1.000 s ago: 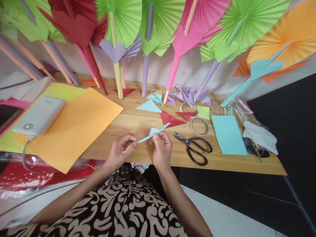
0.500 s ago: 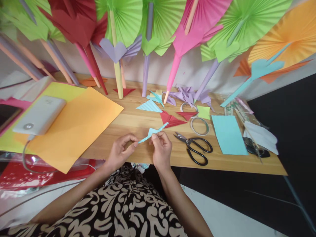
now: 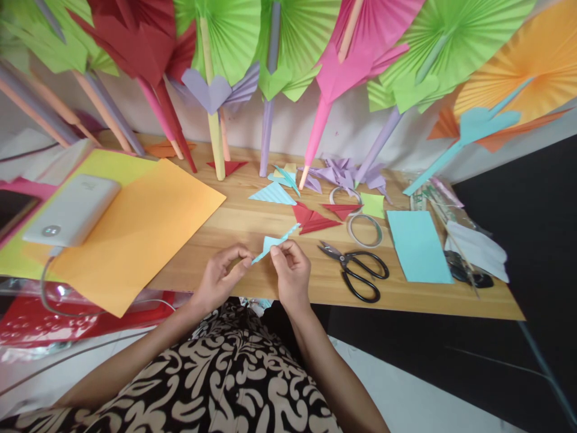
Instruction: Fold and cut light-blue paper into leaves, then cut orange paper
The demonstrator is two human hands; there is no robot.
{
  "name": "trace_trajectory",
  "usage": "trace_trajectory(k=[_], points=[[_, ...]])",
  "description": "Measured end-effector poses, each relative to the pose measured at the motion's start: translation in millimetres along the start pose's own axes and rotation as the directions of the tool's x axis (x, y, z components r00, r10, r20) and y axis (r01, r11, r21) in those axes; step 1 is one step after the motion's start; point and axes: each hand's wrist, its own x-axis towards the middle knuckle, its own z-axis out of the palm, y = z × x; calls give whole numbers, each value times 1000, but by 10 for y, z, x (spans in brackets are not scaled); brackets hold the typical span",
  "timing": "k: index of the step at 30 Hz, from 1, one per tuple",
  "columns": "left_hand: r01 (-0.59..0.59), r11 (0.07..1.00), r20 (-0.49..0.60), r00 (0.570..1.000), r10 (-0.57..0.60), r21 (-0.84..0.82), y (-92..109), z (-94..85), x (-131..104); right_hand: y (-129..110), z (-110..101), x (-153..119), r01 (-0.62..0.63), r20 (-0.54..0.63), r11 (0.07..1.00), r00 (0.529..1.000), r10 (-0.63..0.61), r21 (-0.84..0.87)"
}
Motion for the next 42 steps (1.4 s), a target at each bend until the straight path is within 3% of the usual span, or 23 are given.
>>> trace_trajectory(k=[13,22,35,40,42], points=[[11,1000,5,1000,-11,1,-4,-4,-13,-61,28,-5,51,55,991,997,-44,-120],[82,996,-30,996,-83,-42,-63,47,5,-122,44,-15,63,215,972,976,-13,-228],[70,997,54,996,-72,33,-5,2,6,-28,30,22,-25,-14,998,1000,26,51],[88,996,36,995,-89,34,-22,5,-17,-51,16,72,-29,-94,980,994,48,198],[104,995,-2,995,-104,-6,-43,8,-27,-66,13,67,-15,-76,975,997,32,223]])
